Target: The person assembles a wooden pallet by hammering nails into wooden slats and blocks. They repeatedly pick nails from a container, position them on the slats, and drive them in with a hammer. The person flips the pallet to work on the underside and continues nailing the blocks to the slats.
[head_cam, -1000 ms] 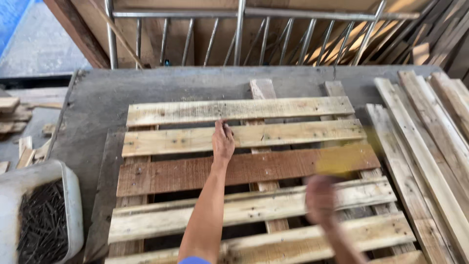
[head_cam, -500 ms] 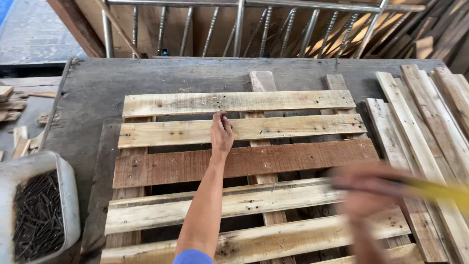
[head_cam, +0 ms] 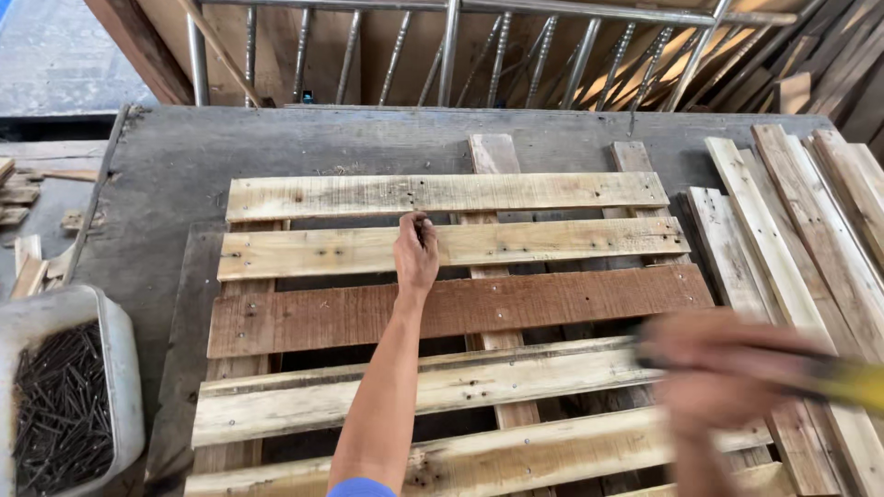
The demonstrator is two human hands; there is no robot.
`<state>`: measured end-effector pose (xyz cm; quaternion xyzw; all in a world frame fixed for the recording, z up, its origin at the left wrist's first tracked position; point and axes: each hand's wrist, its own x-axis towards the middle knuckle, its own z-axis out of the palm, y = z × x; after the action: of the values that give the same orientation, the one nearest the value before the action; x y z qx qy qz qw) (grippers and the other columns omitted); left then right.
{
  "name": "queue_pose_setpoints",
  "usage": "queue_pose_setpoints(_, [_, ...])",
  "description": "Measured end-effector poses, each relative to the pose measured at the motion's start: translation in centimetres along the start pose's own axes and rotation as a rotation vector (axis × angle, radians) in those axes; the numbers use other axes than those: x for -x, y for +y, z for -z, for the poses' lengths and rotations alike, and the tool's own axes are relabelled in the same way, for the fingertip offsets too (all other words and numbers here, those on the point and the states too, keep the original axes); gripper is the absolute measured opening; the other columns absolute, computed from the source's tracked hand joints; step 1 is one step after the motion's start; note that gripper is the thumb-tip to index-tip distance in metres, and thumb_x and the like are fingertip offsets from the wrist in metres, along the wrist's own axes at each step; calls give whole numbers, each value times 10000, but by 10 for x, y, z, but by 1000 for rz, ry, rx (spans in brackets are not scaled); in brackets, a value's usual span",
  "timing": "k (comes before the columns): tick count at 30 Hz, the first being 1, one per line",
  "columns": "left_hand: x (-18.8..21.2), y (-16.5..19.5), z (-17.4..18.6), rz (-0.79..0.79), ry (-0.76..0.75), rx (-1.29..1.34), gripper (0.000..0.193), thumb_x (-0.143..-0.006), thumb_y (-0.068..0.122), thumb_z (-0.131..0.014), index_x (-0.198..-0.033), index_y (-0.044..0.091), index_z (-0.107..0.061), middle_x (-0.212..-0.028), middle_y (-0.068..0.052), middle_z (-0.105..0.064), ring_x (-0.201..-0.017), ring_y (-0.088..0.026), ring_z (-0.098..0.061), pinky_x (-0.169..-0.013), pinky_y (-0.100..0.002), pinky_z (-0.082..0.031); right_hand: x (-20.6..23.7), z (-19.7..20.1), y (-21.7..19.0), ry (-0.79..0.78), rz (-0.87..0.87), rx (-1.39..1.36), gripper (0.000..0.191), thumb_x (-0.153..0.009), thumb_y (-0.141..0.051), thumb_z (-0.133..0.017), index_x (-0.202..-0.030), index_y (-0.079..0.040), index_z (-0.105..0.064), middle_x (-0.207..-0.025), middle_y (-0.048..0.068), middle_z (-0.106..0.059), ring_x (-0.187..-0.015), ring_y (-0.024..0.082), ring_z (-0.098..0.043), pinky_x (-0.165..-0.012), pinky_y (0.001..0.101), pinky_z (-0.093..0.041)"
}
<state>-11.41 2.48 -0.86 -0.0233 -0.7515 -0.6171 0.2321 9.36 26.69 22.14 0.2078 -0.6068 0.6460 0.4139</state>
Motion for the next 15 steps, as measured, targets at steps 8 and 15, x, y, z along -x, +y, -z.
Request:
queue_pose_setpoints(8, [3, -31, -12, 187, 43, 5, 210, -1075, 203, -573, -1134, 6, -614, -876, -141, -694, -706, -189, -626, -629, -353, -522, 127, 50, 104, -370, -1515, 500, 292, -1021, -349, -551, -907, -99, -450, -651, 19, -470, -477, 126, -453, -391, 311, -409])
queue_pose_setpoints(15, [-49, -17, -10, 1047, 4, 1409, 195, -1109, 106, -446, -1198, -33, -551, -954, -169, -674, -835, -263, -677, -713, -375, -636, 137, 45, 105, -328, -1350, 441, 293, -994, -309, -591, -872, -82, -452, -567, 11, -466, -401, 126, -448, -352, 310, -394])
